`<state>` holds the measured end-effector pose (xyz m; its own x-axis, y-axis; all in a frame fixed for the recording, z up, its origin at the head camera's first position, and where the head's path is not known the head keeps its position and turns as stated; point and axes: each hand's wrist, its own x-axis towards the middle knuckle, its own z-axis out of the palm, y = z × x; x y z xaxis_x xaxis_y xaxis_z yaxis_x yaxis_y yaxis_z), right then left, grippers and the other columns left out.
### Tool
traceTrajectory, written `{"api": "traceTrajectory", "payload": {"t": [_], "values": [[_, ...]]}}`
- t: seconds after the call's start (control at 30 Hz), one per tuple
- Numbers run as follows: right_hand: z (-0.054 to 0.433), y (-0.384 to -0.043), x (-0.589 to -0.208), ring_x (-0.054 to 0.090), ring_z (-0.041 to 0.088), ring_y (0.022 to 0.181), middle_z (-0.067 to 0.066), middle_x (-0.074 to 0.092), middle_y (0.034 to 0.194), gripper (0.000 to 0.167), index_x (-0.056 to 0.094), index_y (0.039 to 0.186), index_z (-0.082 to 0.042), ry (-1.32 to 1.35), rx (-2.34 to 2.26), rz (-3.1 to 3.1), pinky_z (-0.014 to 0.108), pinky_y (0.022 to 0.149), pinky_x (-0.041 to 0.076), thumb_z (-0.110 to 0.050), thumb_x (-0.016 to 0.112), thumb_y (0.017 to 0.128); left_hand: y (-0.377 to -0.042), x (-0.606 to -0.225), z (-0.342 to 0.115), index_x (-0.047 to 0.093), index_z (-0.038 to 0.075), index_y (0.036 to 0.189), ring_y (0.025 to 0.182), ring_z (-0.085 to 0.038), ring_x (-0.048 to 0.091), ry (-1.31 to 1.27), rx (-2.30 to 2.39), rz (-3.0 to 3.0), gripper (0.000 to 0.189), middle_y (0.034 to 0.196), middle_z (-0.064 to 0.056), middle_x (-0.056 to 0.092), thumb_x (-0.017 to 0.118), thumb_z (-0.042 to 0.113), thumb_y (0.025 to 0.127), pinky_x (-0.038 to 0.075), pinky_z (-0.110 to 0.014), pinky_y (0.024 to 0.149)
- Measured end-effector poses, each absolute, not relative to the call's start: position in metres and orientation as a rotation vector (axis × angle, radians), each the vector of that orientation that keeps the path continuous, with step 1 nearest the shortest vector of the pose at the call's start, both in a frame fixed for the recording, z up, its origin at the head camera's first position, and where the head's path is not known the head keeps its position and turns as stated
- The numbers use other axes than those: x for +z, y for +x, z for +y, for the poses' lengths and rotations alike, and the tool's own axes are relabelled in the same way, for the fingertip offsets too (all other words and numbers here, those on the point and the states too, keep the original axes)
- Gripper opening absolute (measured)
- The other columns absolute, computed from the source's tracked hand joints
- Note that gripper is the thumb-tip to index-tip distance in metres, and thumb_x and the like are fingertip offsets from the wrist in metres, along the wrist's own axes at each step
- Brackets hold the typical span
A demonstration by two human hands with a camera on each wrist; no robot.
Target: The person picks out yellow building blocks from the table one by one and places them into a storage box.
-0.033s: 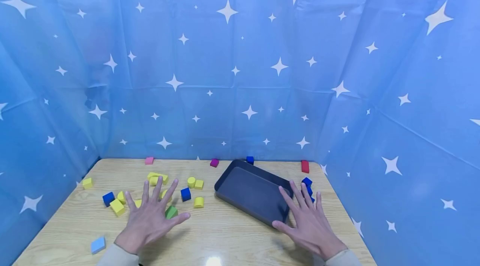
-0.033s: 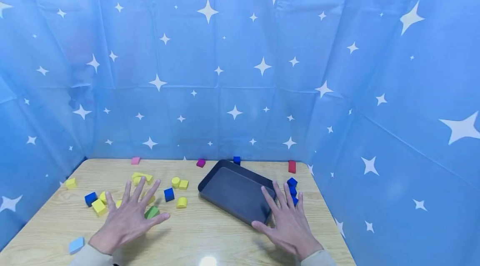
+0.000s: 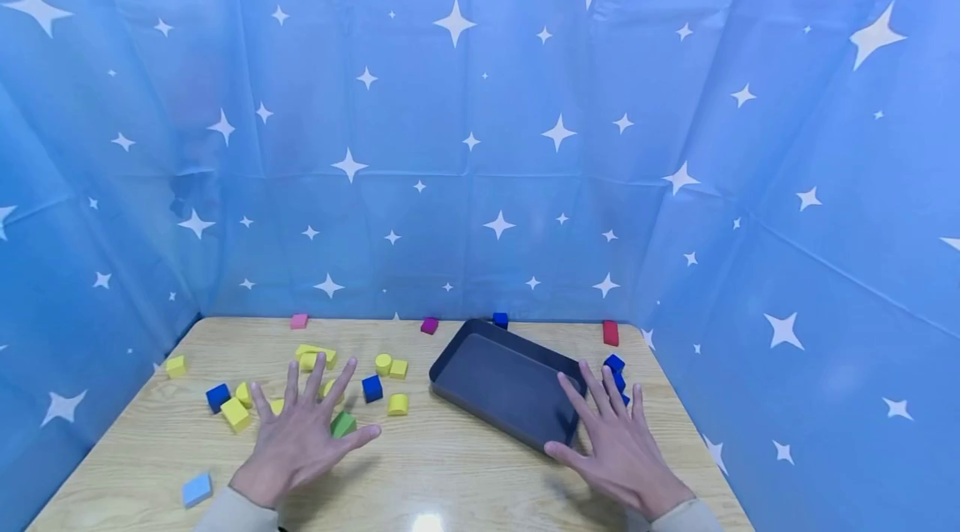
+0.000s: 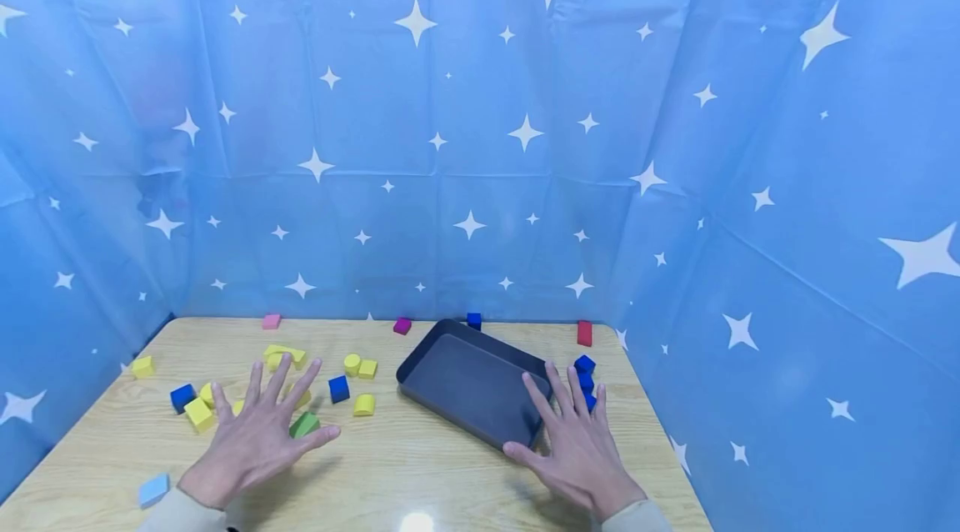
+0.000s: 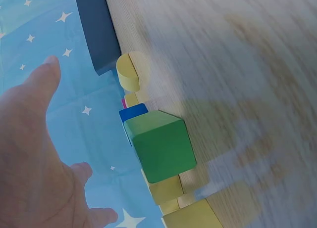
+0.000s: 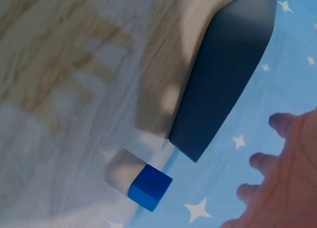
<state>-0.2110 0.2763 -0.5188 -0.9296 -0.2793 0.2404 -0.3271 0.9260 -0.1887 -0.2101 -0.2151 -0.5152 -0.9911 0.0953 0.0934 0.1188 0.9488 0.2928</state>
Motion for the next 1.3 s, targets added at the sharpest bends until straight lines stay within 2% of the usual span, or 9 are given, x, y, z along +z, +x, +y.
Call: {"api": "traceTrajectory", "payload": {"t": [0.33,0.7,1.07,1.3], "values": [[0.275,-0.21,-0.521,0.019,0.059,0.178,0.015,0.026,0.195,0.101,0.038,0.184,-0.03,0.457,0.345,-2.866,0.097,0.131,0.009,-0.076,0.074,0.101,-0.21,-0.515,-0.215,0.031,0.03,0.186,0.174,-0.072,0.006,-0.167,-0.426,-3.013,0.111,0.193,-0.029,0.018,0.063,0.091,0.099,-0.011,-0.105,0.121],[0.272,-0.21,-0.525,0.022,0.058,0.178,0.017,0.028,0.194,0.098,0.038,0.184,-0.03,0.466,0.359,-2.849,0.095,0.133,0.013,-0.075,0.072,0.104,-0.21,-0.514,-0.211,0.034,0.032,0.185,0.174,-0.071,0.013,-0.174,-0.392,-2.977,0.109,0.193,-0.026,0.021,0.064,0.092,0.098,-0.005,-0.105,0.123],[0.265,-0.209,-0.526,0.024,0.058,0.177,0.018,0.029,0.193,0.095,0.034,0.185,-0.029,0.406,0.327,-2.89,0.092,0.134,0.022,-0.075,0.066,0.109,-0.213,-0.511,-0.19,0.035,0.035,0.184,0.176,-0.066,0.017,-0.229,-0.525,-2.938,0.104,0.193,-0.025,0.025,0.065,0.087,0.1,-0.003,-0.102,0.128],[0.26,-0.21,-0.528,0.024,0.057,0.178,0.021,0.031,0.192,0.093,0.033,0.186,-0.025,0.358,0.349,-2.933,0.089,0.134,0.029,-0.074,0.062,0.111,-0.219,-0.514,-0.166,0.032,0.038,0.185,0.177,-0.062,0.022,-0.272,-0.558,-2.954,0.1,0.194,-0.022,0.025,0.059,0.089,0.103,0.002,-0.099,0.131]]}}
